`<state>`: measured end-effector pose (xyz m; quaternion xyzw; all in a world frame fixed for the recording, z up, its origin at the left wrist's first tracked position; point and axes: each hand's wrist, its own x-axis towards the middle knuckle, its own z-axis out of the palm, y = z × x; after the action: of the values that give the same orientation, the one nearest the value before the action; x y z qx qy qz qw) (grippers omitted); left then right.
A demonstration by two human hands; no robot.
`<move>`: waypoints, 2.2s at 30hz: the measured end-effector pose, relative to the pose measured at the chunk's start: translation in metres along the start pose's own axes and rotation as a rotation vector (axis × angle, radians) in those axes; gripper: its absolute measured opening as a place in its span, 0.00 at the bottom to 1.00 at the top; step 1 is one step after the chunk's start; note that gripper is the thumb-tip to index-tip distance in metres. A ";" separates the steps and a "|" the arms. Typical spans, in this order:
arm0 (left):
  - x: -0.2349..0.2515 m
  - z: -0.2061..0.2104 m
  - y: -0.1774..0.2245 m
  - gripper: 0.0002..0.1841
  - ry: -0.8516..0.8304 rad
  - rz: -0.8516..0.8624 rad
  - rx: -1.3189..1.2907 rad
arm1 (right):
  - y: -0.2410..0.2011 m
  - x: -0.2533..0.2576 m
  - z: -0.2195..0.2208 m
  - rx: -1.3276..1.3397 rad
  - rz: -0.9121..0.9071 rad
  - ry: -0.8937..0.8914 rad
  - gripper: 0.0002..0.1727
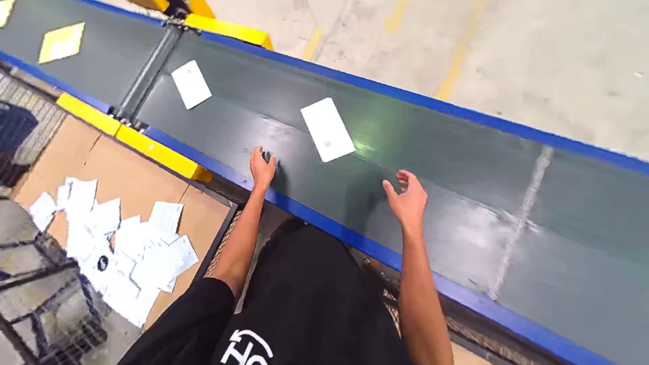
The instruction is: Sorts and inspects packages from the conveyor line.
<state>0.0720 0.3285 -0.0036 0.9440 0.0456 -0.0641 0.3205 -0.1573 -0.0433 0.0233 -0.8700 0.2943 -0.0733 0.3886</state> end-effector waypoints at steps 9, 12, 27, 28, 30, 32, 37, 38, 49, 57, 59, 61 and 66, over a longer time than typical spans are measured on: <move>0.184 -0.076 -0.054 0.40 0.205 -0.168 0.139 | -0.078 0.106 0.087 -0.376 0.201 -0.083 0.61; 0.242 -0.085 -0.045 0.49 0.212 -0.343 0.080 | -0.071 0.111 0.083 -0.382 0.302 -0.062 0.69; 0.202 0.001 0.031 0.47 -0.087 -0.268 -0.113 | -0.182 0.178 0.240 0.134 0.061 -0.310 0.40; 0.189 0.004 0.031 0.37 -0.109 -0.228 -0.159 | -0.193 0.175 0.253 0.146 0.044 -0.348 0.39; 0.167 0.005 0.030 0.20 -0.156 -0.190 -0.256 | -0.209 0.159 0.268 0.025 0.003 -0.379 0.41; 0.143 0.011 0.020 0.21 -0.157 -0.176 -0.485 | -0.215 0.134 0.271 -0.100 -0.022 -0.348 0.44; 0.077 0.019 0.003 0.26 -0.292 -0.187 -0.924 | -0.181 0.076 0.253 -0.080 -0.135 -0.292 0.44; 0.066 0.022 -0.001 0.24 -0.318 -0.169 -0.911 | -0.173 0.067 0.244 -0.056 -0.154 -0.279 0.43; 0.016 -0.001 -0.014 0.21 -0.686 0.080 -0.725 | -0.151 0.004 0.208 0.631 0.279 -0.382 0.36; 0.088 -0.035 -0.038 0.25 -0.315 0.070 -0.370 | -0.134 -0.005 0.223 0.580 0.283 -0.287 0.33; 0.133 -0.059 -0.049 0.27 -0.129 0.030 -0.250 | -0.127 -0.002 0.214 0.585 0.301 -0.224 0.30; 0.179 -0.088 -0.057 0.29 -0.006 -0.015 -0.101 | -0.123 0.000 0.205 0.597 0.330 -0.171 0.28; 0.271 -0.132 -0.086 0.34 0.170 -0.042 0.141 | -0.107 0.007 0.188 0.590 0.374 -0.074 0.27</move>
<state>0.3413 0.4890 0.0077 0.9651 0.0876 0.0067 0.2468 -0.0362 0.1282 -0.0294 -0.6536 0.4004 -0.0513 0.6402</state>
